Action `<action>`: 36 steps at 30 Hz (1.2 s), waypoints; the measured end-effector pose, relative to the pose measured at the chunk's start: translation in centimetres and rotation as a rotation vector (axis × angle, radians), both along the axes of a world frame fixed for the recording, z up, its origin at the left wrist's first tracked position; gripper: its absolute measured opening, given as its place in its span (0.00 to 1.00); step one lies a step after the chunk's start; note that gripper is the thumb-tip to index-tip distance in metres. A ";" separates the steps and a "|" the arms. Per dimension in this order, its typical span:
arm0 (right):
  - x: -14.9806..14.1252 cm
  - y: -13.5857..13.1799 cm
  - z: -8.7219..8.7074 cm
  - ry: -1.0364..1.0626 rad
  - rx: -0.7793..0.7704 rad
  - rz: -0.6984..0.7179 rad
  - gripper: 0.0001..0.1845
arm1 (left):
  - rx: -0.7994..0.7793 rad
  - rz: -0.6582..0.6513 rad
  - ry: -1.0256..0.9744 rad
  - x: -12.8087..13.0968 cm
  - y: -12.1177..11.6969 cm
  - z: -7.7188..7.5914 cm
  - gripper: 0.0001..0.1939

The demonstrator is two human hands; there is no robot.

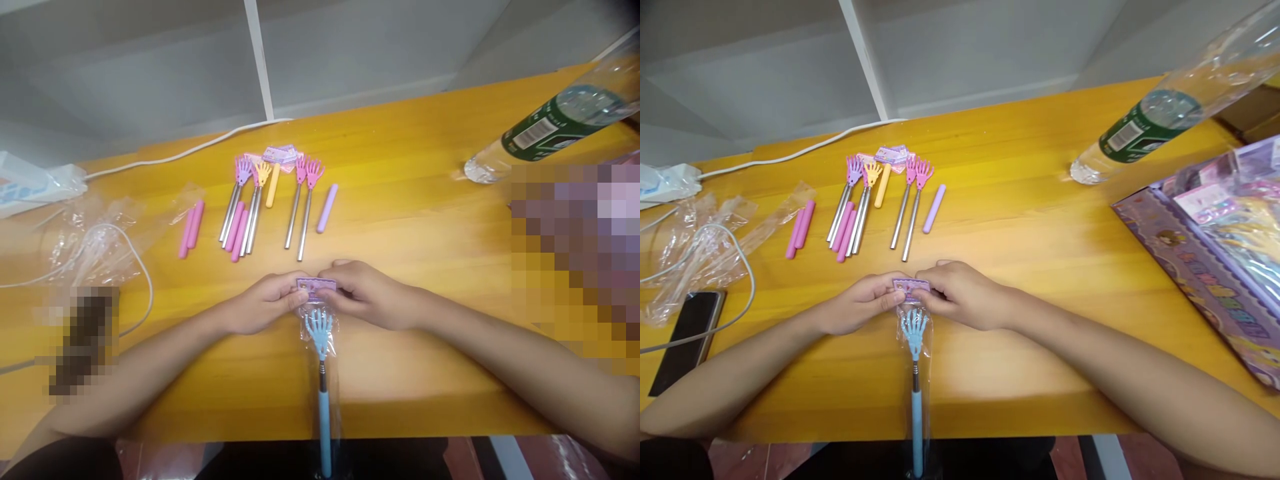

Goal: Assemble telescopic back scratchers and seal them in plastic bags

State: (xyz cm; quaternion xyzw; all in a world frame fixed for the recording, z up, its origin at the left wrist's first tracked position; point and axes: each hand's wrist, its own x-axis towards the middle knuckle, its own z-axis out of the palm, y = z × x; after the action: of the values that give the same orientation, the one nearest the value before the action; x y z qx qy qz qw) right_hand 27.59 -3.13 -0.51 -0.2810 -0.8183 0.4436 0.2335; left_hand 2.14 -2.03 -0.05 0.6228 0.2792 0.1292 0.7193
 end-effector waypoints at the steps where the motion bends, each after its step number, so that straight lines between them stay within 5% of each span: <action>1: 0.1 0.1 0.0 -0.002 -0.007 0.015 0.18 | -0.003 0.003 -0.006 0.0 0.0 0.0 0.20; 5: 0.2 -0.1 0.3 0.010 -0.034 -0.011 0.16 | -0.068 0.072 -0.014 0.1 -0.3 -0.4 0.20; 9: -1.1 -2.1 1.2 -0.052 -0.089 -0.344 0.20 | -0.143 0.466 -0.148 0.5 -0.5 -1.0 0.24; 13: -3.0 -4.5 2.1 -0.272 -0.070 -0.311 0.16 | -0.225 0.680 -0.341 0.9 0.1 -0.3 0.24; 18: -2.2 -6.0 2.6 -0.149 -0.290 -0.309 0.17 | -0.356 0.605 -0.459 0.6 0.9 0.4 0.21; 27: 11.0 -8.3 6.0 -0.404 0.027 -0.948 0.20 | -0.307 0.279 -0.394 0.3 0.9 -0.8 0.15; 32: 14.5 -10.3 4.7 -0.597 -0.005 -1.097 0.19 | -0.298 0.239 -0.389 0.2 1.1 -1.0 0.15; 36: 17.2 -12.1 3.7 -0.629 0.144 -1.201 0.23 | -0.292 0.233 -0.381 0.3 1.1 -1.0 0.15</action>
State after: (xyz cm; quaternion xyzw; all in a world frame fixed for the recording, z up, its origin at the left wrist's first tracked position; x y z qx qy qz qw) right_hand 44.82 -15.22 3.20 -0.7859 -0.5769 0.0786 0.2083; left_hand 2.49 -0.89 -1.04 0.4407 0.2244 0.2843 0.8213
